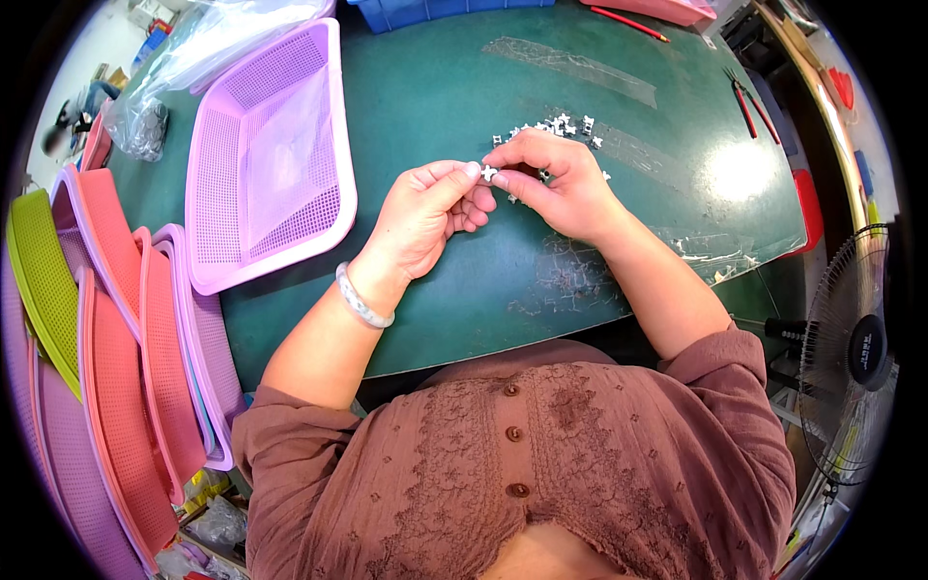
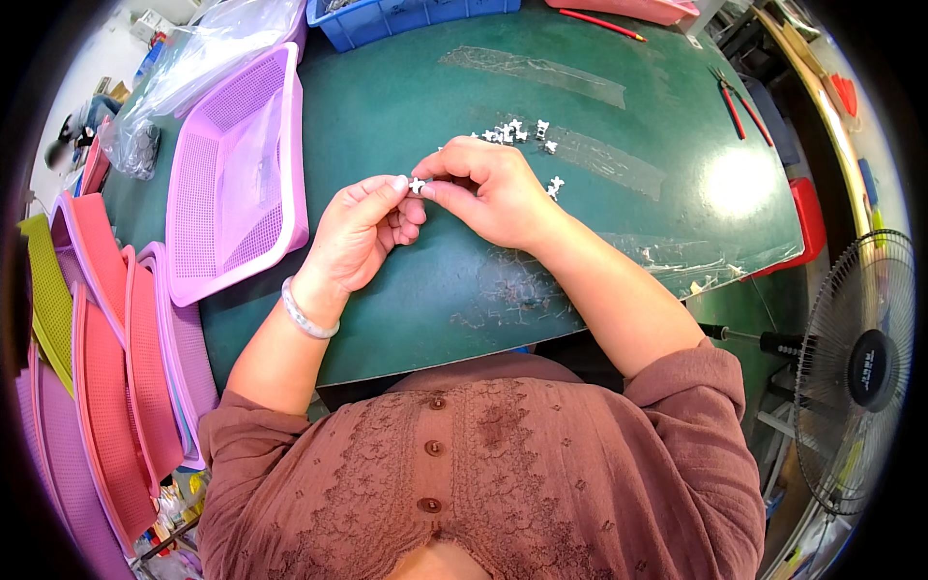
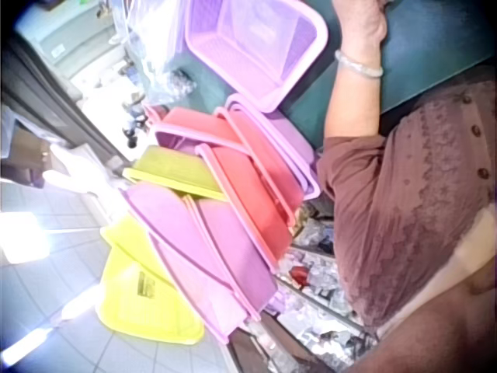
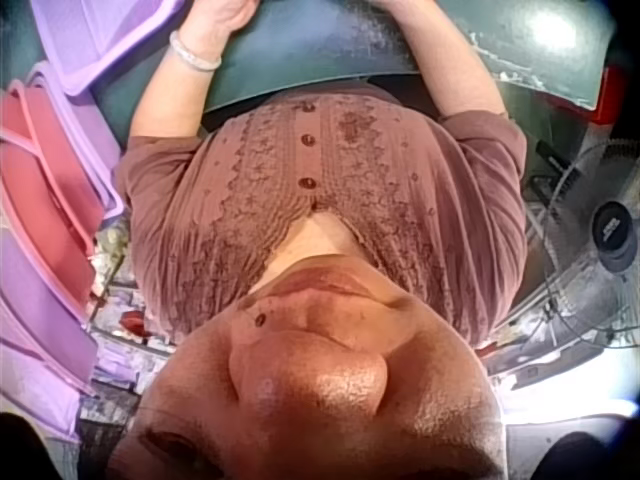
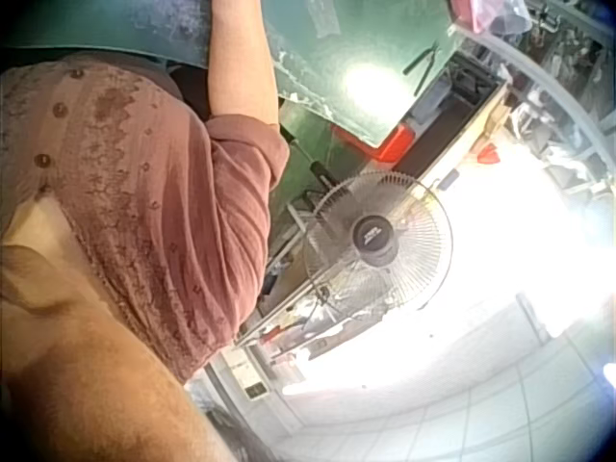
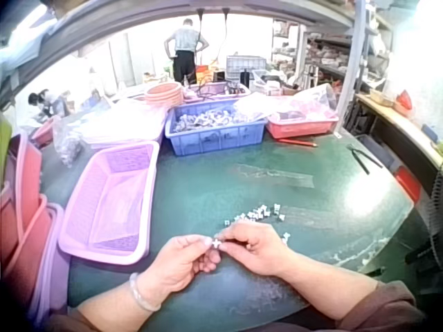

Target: The person assembles small metallic cross-shaped components by hand, picking them from a table and joining them together. They then place the assembled pieces into a plastic bag and later continue assembling additional components on the table.

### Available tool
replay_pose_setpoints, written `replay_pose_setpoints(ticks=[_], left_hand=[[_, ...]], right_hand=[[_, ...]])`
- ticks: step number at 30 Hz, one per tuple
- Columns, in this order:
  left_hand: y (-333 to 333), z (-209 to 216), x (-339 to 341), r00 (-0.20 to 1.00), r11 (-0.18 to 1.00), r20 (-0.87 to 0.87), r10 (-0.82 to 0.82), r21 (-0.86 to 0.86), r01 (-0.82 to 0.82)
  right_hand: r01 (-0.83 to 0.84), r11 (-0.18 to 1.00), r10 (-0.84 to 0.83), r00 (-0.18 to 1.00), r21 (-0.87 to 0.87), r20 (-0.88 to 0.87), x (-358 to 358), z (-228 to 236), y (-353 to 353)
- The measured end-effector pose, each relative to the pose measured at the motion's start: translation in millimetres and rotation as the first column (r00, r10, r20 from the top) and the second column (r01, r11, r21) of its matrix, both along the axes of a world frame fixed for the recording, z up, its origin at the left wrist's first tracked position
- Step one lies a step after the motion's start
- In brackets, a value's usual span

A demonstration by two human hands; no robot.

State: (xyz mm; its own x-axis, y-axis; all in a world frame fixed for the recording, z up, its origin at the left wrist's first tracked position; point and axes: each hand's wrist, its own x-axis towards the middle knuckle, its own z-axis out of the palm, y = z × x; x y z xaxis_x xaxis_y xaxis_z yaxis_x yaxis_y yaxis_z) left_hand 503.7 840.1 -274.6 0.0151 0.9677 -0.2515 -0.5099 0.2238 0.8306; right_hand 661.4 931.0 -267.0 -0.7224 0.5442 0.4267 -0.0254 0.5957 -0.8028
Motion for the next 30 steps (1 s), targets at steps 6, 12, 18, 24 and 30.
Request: replay_pose_setpoints(ticks=[6, 12, 18, 24, 30], left_hand=[[-1, 3, 1, 1.000, 1.000, -0.015, 0.006, -0.009, -0.006], [3, 1, -5, 0.990, 0.995, 0.101, 0.101, -0.010, -0.101], [2, -2, -4, 0.990, 0.994, 0.091, 0.107, -0.032, -0.104], [2, -2, -2, 0.994, 0.993, -0.023, 0.103, -0.063, -0.105], [2, -1, -1, 0.991, 0.991, -0.080, 0.105, -0.070, -0.110]], right_hand=[[-0.028, 0.999, 0.029, 0.999, 0.034, -0.030, 0, -2, 2], [0.183, 0.983, -0.182, 0.983, 0.023, -0.003, 6, -4, 18], [0.178, 0.883, -0.294, 0.931, 0.435, 0.215, 4, -9, 22], [0.263, 0.751, -0.487, 0.840, 0.605, 0.240, -14, -18, 20], [0.215, 0.771, -0.419, 0.880, 0.599, 0.223, -15, -21, 15]])
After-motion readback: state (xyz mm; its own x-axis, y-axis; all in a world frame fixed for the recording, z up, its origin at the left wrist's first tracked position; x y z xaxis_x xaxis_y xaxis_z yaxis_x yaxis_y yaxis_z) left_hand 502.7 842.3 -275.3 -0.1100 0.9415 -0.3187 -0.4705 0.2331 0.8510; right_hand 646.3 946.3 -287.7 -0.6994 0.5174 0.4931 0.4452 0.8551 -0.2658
